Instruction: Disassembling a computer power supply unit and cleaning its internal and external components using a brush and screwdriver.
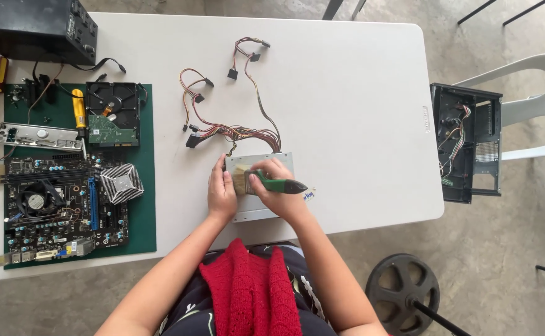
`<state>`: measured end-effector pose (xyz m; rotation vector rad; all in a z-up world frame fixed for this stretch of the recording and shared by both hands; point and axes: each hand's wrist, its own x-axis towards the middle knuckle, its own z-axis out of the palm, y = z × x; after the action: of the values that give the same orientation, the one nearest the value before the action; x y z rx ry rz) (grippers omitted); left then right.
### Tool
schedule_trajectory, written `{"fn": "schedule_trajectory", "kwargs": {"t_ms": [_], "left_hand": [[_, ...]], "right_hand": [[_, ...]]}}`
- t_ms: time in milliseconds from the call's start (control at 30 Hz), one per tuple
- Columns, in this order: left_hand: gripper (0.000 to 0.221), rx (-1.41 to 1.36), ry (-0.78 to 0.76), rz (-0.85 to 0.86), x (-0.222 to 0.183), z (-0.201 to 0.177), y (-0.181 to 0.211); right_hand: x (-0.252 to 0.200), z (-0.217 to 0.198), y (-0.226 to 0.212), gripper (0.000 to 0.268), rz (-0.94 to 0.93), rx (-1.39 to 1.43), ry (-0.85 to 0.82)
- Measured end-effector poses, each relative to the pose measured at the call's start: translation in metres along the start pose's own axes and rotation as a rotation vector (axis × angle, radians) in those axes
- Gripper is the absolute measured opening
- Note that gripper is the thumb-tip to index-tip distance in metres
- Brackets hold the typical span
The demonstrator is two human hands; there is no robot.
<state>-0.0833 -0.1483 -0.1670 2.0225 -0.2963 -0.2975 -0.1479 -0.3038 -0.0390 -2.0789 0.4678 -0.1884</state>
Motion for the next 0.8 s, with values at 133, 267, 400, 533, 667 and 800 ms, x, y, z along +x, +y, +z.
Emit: {"fn": "schedule_trajectory", "kwargs": {"t_ms": [133,267,400,533,667,800], "left_hand": [[0.052,0.025,0.021,0.003,0.0,0.001,0.002],[0.051,-0.038,0.021,-0.019,-0.003,0.0,0.007],[0.049,-0.193,0.014,-0.067,-0.001,0.014,-0.024],[0.049,-0.162,0.023,-0.024,-0.001,0.005,-0.002],[0.047,-0.229,-0.008,-0.066,-0.003,0.005,-0.004],[0.048,-0.44,-0.141,-0.149,0.009,-0.002,-0.029]], "right_hand": [[0.017,-0.044,0.031,0.017,-0.132,-0.042,-0.023],[0.007,-0.036,-0.024,0.017,-0.048,-0.509,0.185],[0.003,0.031,-0.043,0.013,-0.214,-0.215,0.003],[0.024,-0.037,0.006,0.01,-0.083,-0.139,0.049],[0.003,-0.029,-0.015,0.016,-0.073,-0.622,0.232],[-0.042,0.037,-0.063,0.012,-0.125,-0.365,0.022]]}}
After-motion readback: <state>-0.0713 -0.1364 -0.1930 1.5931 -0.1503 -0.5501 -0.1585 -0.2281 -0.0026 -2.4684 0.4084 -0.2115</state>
